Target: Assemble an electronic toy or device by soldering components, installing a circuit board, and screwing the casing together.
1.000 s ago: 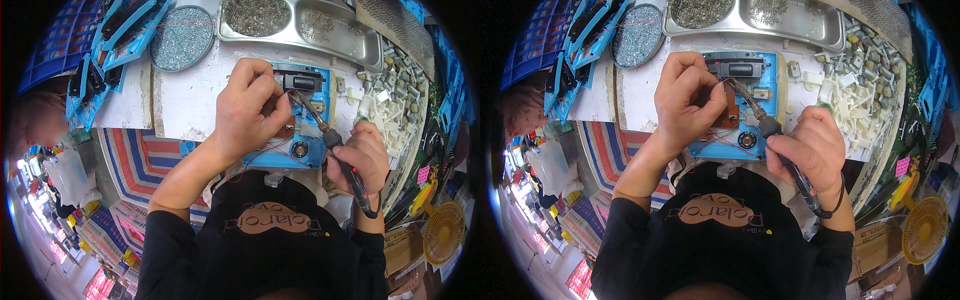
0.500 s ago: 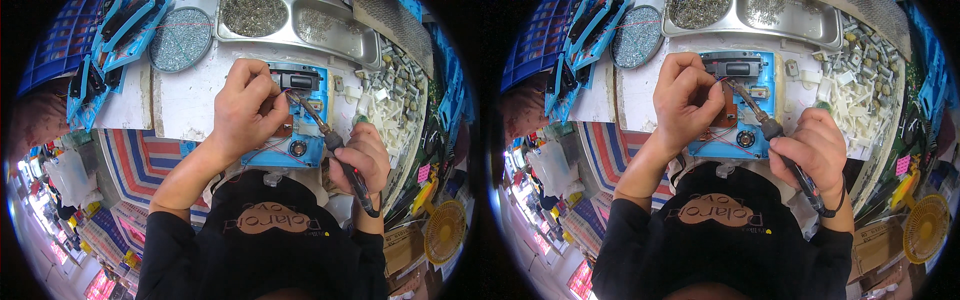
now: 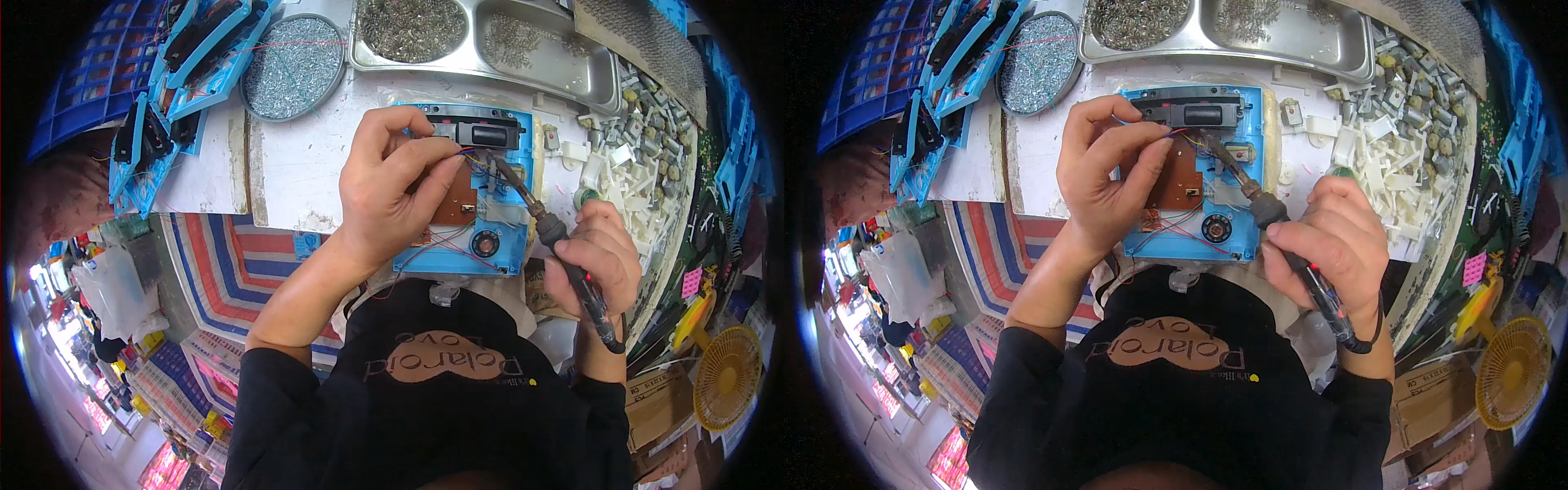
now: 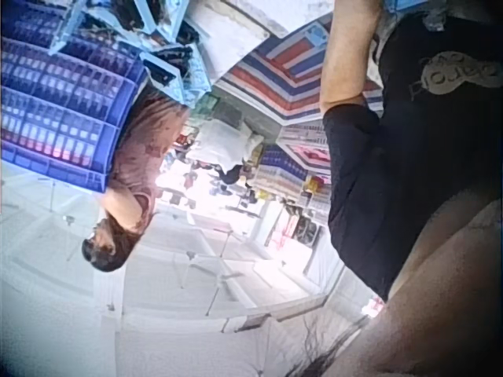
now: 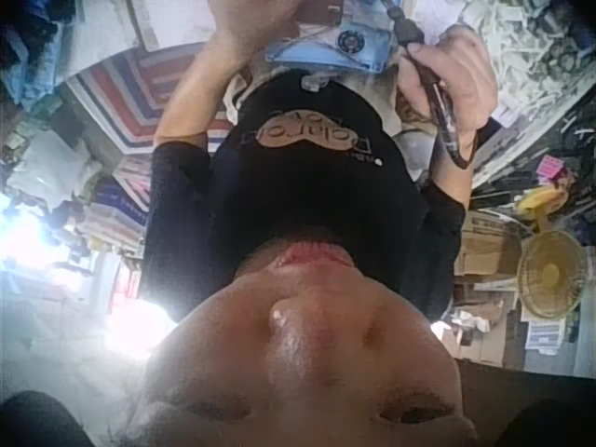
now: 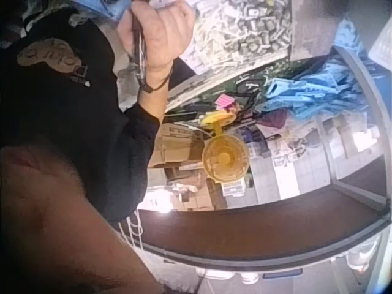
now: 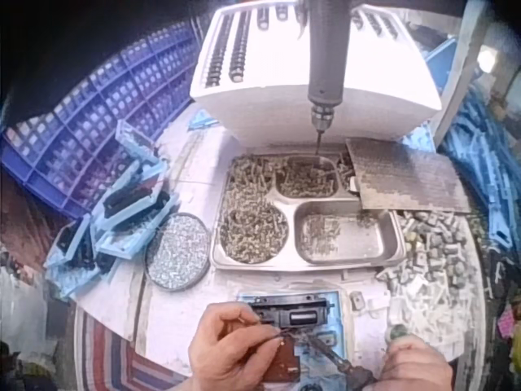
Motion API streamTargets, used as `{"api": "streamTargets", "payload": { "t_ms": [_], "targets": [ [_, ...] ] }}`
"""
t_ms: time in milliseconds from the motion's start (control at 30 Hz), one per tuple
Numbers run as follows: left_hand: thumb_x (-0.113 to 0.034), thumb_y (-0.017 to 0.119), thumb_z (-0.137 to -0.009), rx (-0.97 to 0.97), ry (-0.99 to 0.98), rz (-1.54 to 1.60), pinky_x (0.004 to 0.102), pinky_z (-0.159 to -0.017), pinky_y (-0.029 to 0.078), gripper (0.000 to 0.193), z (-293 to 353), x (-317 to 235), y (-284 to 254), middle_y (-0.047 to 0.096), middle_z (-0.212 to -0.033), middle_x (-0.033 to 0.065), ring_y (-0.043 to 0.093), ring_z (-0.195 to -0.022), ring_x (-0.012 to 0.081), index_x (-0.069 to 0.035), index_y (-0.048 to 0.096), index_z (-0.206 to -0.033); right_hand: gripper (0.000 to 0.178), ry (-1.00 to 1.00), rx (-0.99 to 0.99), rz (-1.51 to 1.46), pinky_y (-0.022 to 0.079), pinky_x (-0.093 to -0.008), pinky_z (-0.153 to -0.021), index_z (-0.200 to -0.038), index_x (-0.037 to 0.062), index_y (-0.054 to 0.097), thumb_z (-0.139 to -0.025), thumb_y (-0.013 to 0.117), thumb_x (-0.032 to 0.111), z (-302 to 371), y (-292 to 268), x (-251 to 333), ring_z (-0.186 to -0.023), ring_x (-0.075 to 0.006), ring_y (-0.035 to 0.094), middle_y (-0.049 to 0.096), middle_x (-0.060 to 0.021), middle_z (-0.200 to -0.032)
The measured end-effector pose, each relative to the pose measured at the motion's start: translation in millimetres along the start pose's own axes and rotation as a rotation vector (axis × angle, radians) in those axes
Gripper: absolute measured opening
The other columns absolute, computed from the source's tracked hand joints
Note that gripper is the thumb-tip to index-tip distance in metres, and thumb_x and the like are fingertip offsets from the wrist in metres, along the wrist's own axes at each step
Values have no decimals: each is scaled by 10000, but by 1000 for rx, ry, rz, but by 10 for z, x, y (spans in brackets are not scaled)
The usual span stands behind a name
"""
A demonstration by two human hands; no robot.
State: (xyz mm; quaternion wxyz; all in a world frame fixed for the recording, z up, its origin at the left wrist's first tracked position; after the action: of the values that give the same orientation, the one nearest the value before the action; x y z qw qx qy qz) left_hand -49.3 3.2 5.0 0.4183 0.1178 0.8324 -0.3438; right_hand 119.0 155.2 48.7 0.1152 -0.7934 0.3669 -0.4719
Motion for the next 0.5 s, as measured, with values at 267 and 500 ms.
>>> {"api": "streamTargets", "payload": {
  "t_ms": [267,500],
  "targets": [
    [-25,806,-766,78,90,-68,297,-622,512,147,-72,-75,67,571,-1047,91,599,-671,158,-44,725,-887,308,-7,-16,-17,522,-410,-722,-1049,30,657,-769,782,1,55,-93,-30,-571,-216,561,599,-57,-660],
    [-23,773,-755,144,-38,-148,359,-639,531,111,-147,-99,144,554,-1018,96,621,-751,240,-40,670,-794,342,-6,5,-13,516,-404,-702,-1065,47,657,-755,788,-9,9,-66,-13,-565,-217,549,583,-44,-652]
  ]
}}
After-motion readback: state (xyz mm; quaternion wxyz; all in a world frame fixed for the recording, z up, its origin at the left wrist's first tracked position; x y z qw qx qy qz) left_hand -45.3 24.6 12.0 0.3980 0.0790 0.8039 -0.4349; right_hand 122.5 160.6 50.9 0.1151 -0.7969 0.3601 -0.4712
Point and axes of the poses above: each hand's wrist, its own z-axis away from the middle knuckle, its own y-axis out of the palm, x = y × z, the point moved 6 cm from there along -z, towards the middle knuckle
